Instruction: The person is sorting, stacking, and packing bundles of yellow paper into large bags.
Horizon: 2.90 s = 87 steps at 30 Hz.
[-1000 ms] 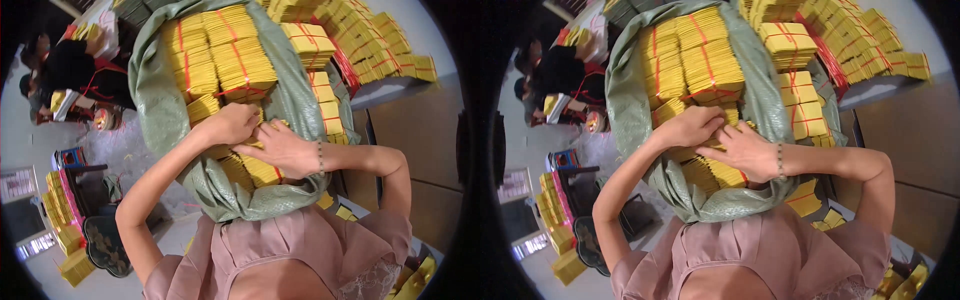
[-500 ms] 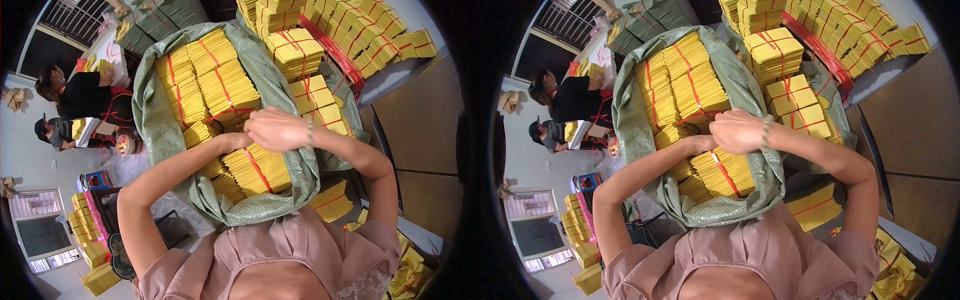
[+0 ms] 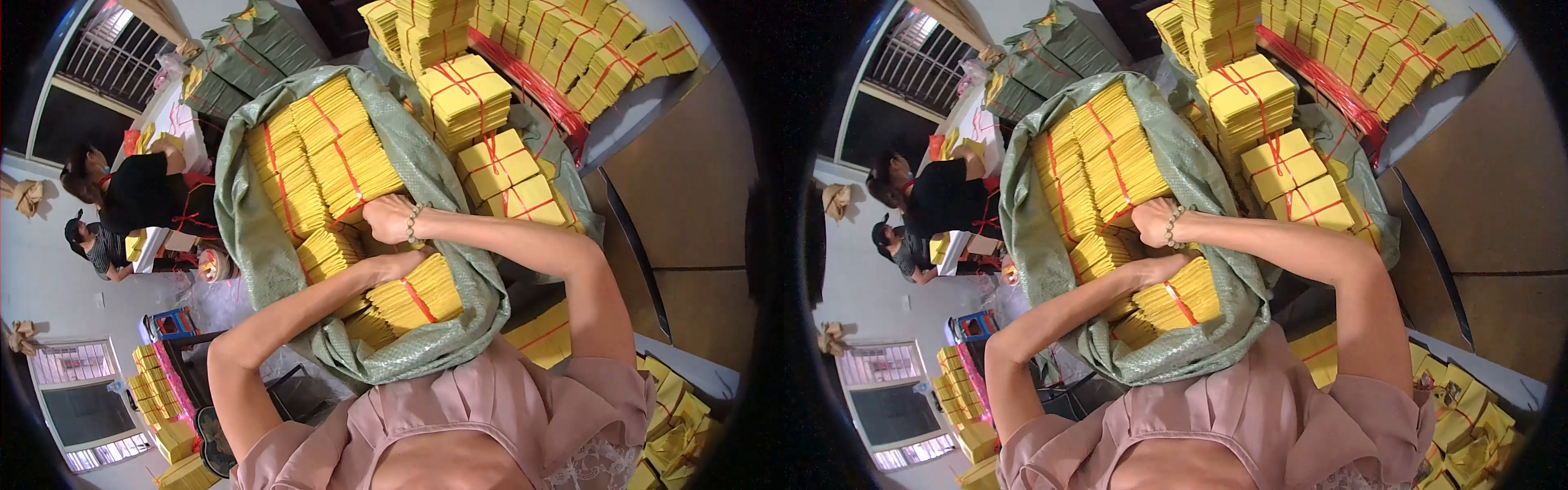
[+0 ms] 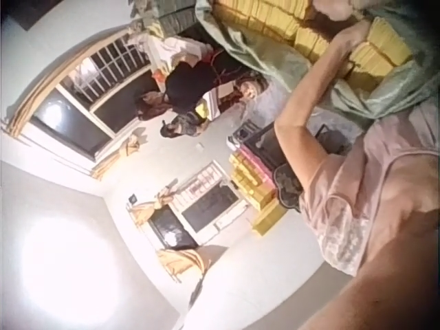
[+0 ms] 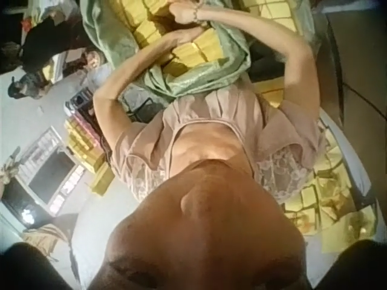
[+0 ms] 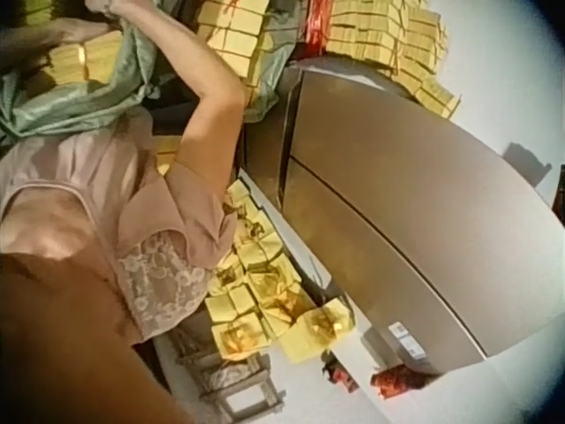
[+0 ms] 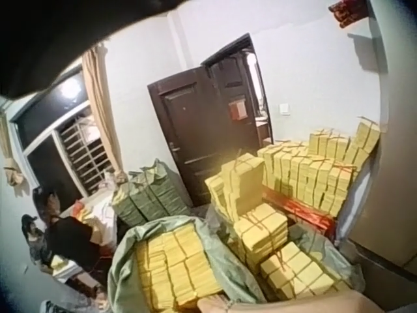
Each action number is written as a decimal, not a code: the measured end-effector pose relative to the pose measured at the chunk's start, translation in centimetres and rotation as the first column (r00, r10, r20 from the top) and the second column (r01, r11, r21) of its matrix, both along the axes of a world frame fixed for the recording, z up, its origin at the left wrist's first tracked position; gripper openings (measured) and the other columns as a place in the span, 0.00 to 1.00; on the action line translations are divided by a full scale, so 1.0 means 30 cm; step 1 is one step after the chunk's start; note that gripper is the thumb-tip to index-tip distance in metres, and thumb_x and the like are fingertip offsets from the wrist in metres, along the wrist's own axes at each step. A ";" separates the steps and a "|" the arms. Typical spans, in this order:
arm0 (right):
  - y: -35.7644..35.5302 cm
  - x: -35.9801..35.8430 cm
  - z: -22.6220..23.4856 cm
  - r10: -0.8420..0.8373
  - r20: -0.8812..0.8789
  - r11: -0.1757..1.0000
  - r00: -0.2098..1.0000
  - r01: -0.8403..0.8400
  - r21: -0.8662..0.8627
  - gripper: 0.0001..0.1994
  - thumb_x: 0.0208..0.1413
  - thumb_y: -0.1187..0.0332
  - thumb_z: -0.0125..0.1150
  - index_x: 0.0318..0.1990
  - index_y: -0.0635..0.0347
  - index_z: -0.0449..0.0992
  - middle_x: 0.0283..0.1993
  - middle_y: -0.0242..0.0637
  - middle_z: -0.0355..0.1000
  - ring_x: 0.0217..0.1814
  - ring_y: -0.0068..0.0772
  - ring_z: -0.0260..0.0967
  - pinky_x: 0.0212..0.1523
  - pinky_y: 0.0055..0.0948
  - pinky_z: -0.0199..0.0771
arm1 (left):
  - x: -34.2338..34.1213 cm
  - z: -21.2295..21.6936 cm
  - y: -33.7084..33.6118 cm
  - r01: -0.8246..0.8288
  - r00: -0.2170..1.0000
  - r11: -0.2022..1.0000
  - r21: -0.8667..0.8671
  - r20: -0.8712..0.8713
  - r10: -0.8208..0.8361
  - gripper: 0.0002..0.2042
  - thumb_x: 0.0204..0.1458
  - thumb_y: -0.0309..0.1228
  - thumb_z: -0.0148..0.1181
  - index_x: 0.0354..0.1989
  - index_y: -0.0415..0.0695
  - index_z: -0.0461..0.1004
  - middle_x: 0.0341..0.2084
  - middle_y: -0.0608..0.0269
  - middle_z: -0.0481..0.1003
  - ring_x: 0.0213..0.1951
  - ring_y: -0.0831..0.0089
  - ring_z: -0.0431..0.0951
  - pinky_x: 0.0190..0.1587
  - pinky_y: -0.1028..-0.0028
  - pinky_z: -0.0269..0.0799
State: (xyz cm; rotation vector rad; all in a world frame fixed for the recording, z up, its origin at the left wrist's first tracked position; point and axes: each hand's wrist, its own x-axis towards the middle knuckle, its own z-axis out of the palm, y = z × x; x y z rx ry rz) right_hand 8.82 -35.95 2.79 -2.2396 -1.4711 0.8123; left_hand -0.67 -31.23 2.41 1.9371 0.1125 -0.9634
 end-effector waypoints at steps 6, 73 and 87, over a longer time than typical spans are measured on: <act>-0.123 0.074 0.132 0.106 -0.192 0.963 0.976 -0.053 0.264 0.09 0.49 0.72 0.53 0.32 0.68 0.78 0.33 0.54 0.75 0.38 0.47 0.75 0.42 0.38 0.74 | 0.064 0.018 0.002 -0.092 0.994 0.996 -0.015 -0.062 0.091 0.23 0.61 0.45 0.42 0.51 0.38 0.71 0.50 0.54 0.72 0.51 0.64 0.71 0.54 0.68 0.65; -0.058 0.291 0.535 0.333 -0.462 0.936 0.822 -0.227 0.271 0.44 0.32 0.49 0.63 0.58 0.64 0.57 0.46 0.33 0.62 0.53 0.28 0.61 0.57 0.24 0.56 | -0.330 0.248 -0.120 -0.533 0.355 0.833 0.148 0.933 0.062 0.24 0.53 0.49 0.53 0.43 0.35 0.69 0.34 0.46 0.74 0.38 0.47 0.74 0.43 0.57 0.71; 0.015 0.318 0.493 0.375 -0.370 0.908 0.850 -0.256 0.333 0.43 0.31 0.45 0.65 0.55 0.63 0.59 0.46 0.34 0.60 0.54 0.28 0.58 0.57 0.25 0.55 | -0.372 0.275 -0.125 -0.431 0.648 0.902 -0.014 0.690 0.321 0.28 0.60 0.51 0.38 0.37 0.34 0.71 0.25 0.44 0.74 0.33 0.45 0.75 0.39 0.57 0.70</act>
